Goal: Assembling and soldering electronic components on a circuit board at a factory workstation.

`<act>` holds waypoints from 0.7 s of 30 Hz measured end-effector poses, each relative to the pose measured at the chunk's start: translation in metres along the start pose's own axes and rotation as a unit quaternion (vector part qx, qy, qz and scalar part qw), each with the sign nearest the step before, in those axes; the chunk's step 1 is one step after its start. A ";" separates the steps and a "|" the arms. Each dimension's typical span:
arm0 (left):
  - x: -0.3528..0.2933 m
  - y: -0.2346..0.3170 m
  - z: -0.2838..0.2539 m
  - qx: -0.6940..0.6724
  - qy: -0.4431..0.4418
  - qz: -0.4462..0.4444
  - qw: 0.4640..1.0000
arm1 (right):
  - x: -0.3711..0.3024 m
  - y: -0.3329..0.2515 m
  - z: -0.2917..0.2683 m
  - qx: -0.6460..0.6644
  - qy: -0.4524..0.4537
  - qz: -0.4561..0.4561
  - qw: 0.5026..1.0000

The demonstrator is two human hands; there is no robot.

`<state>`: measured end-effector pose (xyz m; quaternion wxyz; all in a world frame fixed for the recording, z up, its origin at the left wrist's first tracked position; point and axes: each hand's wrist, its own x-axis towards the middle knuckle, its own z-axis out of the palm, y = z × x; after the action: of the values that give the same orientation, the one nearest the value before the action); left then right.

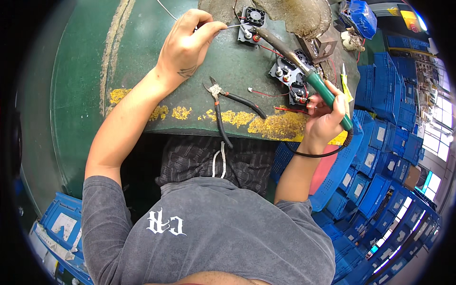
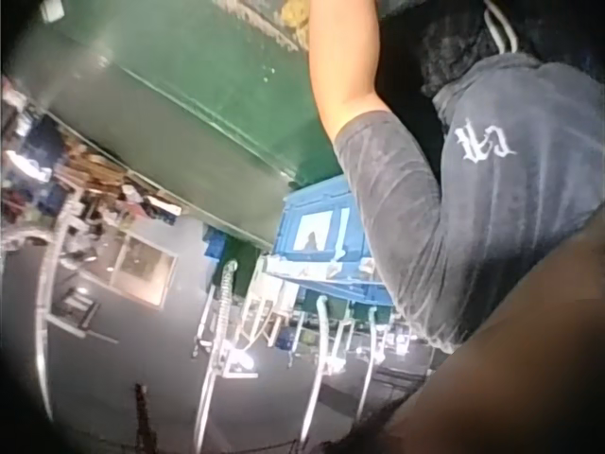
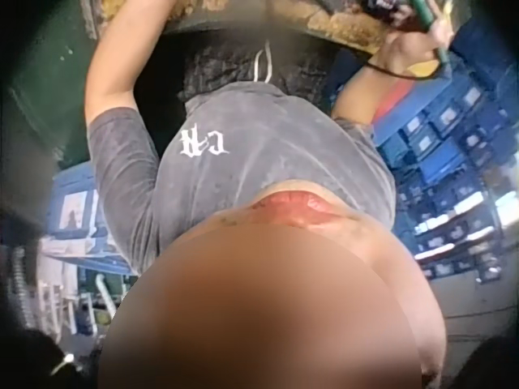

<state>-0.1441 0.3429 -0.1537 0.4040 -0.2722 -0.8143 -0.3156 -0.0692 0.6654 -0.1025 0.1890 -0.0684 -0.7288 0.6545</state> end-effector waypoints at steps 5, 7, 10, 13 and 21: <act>0.000 0.001 0.000 -0.002 0.001 -0.003 1.000 | -0.002 0.001 0.003 0.022 0.009 0.009 1.000; -0.001 0.000 0.001 -0.005 0.006 -0.006 1.000 | -0.004 0.001 0.005 0.026 0.013 0.013 0.999; 0.000 -0.001 0.001 0.002 0.007 -0.009 1.000 | -0.007 0.004 0.004 0.055 0.017 0.018 0.998; -0.001 -0.002 0.000 0.006 0.002 -0.013 1.000 | -0.010 0.005 0.000 0.065 0.015 0.014 0.998; 0.002 -0.001 0.001 -0.004 -0.005 -0.010 1.000 | -0.023 0.004 -0.030 0.152 0.044 0.013 0.987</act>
<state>-0.1464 0.3434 -0.1534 0.3955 -0.2672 -0.8179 -0.3212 -0.0374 0.6860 -0.1091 0.2207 -0.0769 -0.6112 0.7562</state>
